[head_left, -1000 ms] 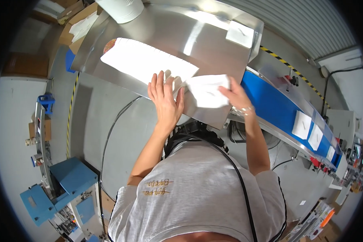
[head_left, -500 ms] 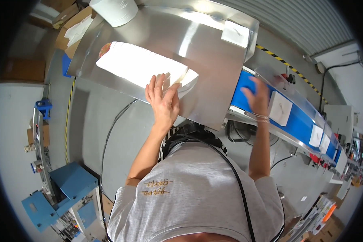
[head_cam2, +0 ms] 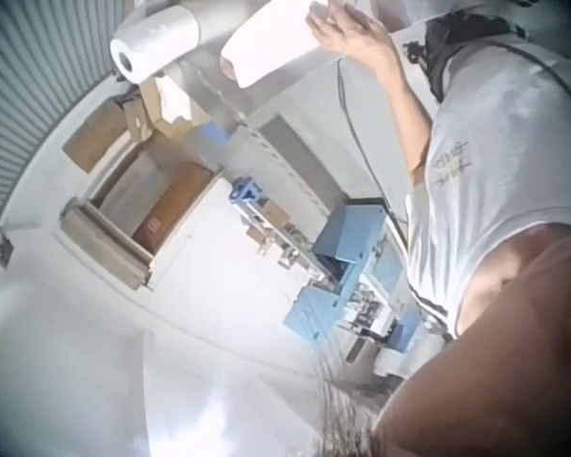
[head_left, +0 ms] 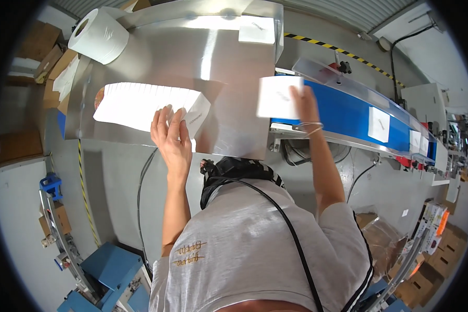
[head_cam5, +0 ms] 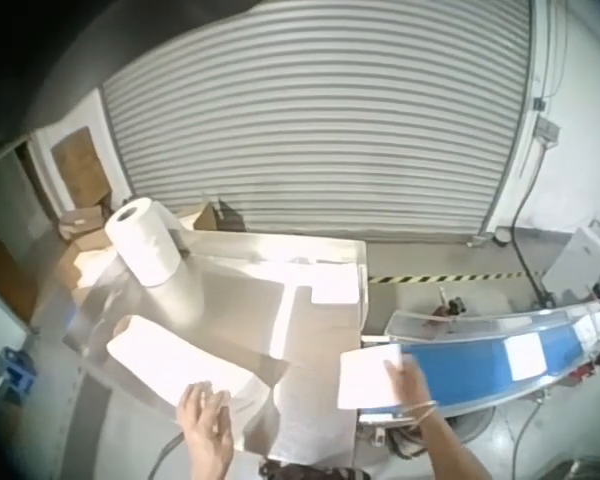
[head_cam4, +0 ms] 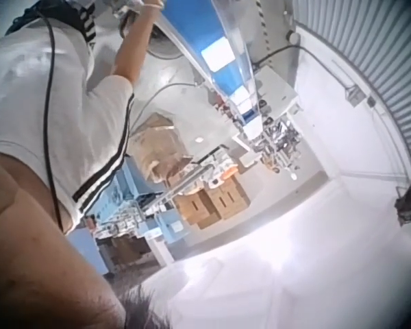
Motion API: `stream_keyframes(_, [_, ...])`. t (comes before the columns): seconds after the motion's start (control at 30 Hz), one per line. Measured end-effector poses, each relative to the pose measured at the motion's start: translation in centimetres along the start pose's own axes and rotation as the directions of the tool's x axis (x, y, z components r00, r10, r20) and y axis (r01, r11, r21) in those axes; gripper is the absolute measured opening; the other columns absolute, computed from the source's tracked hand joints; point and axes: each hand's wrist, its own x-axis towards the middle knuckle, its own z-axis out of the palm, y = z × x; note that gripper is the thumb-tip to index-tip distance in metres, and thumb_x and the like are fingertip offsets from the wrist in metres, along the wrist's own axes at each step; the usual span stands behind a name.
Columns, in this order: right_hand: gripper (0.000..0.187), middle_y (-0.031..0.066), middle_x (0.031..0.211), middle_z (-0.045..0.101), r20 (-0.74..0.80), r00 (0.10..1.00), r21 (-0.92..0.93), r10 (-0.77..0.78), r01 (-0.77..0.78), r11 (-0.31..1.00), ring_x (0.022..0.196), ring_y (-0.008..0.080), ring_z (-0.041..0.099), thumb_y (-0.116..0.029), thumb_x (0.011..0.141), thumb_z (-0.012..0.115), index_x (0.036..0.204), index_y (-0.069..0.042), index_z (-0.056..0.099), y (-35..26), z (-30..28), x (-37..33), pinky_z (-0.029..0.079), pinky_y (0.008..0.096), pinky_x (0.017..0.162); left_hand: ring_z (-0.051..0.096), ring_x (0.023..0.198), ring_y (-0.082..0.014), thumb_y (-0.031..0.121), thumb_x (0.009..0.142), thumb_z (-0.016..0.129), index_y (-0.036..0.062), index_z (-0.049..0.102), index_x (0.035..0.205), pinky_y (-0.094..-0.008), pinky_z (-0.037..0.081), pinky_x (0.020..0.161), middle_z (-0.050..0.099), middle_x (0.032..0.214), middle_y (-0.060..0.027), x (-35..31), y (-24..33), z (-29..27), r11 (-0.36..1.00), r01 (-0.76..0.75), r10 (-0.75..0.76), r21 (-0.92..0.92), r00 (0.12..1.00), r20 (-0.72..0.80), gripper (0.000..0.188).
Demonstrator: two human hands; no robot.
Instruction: Packing stacks of paper products from a production line onto a conveyor belt.
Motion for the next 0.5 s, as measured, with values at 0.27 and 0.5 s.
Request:
stream_keyframes(0.27, [0.05, 0.0166, 0.121, 0.056, -0.22, 0.945, -0.343, -0.244, 0.159, 0.926, 0.111, 0.032, 0.053, -0.025, 0.076, 0.073, 0.118, -0.003, 0.055, -3.0, -4.4, 0.3, 0.043, 0.0442, 0.092, 0.044, 0.123, -0.0366, 0.001, 0.079, 0.067, 0.01, 0.07, 0.104, -0.0503, 0.033, 0.104, 0.055, 0.127, -0.0129, -0.4, -0.4, 0.9, 1.0, -0.026, 0.027, 0.01, 0.997, -0.071, 0.027])
stream_keyframes(0.5, [0.049, 0.0098, 0.129, 0.05, 0.391, 0.764, 0.45, -0.513, 0.328, 0.831, 0.12, 0.0295, 0.047, -0.014, 0.076, 0.074, 0.121, -0.011, 0.056, -15.9, 4.7, -0.3, 0.04, 0.0395, 0.099, 0.042, 0.125, -0.0379, 0.001, 0.077, 0.068, 0.013, 0.071, 0.101, -0.0537, 0.032, 0.104, 0.052, 0.129, -0.0131, -0.8, -0.8, 1.0, 0.996, -0.089, 0.09, 0.023, 0.994, -0.06, 0.027])
